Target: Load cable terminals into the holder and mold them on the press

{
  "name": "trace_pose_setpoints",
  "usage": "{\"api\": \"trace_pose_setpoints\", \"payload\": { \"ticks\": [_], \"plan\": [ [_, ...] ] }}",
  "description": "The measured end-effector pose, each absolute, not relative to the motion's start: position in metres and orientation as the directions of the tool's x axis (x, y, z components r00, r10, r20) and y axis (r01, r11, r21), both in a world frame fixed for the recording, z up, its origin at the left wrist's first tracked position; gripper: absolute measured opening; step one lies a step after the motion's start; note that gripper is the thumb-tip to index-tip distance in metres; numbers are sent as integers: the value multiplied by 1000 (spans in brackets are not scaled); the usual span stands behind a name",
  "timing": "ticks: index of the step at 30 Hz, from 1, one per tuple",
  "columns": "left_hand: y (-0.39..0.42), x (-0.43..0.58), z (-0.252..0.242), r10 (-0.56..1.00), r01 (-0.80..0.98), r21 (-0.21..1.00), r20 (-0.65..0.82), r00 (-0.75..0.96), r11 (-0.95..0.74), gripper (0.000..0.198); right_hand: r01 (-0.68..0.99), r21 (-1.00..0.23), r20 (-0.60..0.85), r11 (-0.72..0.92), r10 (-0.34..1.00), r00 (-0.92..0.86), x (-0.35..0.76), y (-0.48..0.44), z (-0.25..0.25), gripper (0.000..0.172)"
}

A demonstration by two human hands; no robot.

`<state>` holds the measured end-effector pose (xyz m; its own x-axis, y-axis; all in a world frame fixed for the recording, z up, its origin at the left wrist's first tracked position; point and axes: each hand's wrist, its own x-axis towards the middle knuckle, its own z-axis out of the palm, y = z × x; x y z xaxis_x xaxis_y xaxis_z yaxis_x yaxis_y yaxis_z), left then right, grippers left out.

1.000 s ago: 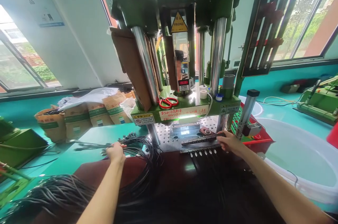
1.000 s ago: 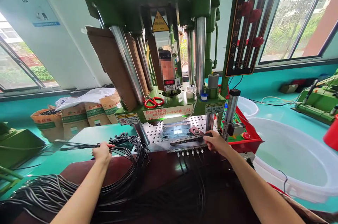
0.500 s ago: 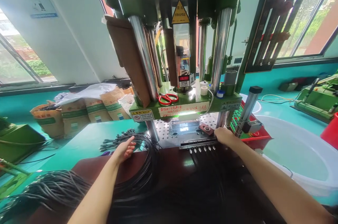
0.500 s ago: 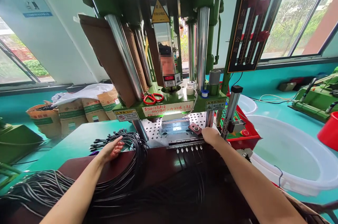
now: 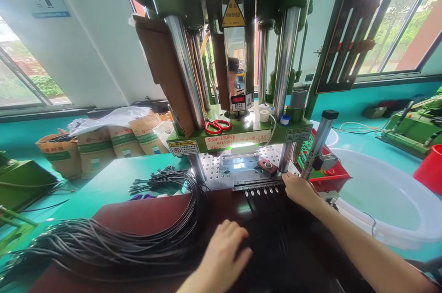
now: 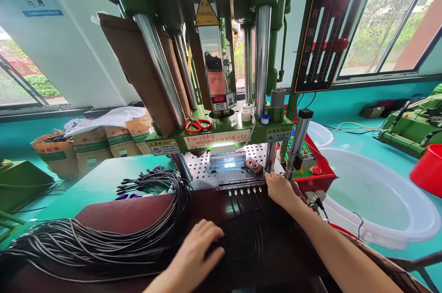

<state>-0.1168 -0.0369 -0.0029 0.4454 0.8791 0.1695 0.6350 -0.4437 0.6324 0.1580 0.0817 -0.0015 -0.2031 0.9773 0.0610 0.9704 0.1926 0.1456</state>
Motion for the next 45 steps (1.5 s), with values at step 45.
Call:
{"api": "trace_pose_setpoints", "payload": {
  "ticks": [45],
  "plan": [
    [72, -26, -16, 710, -325, 681, -411, 572, 656, 29, 942, -318, 29, 106, 994, -102, 110, 202, 50, 21]
  ]
}}
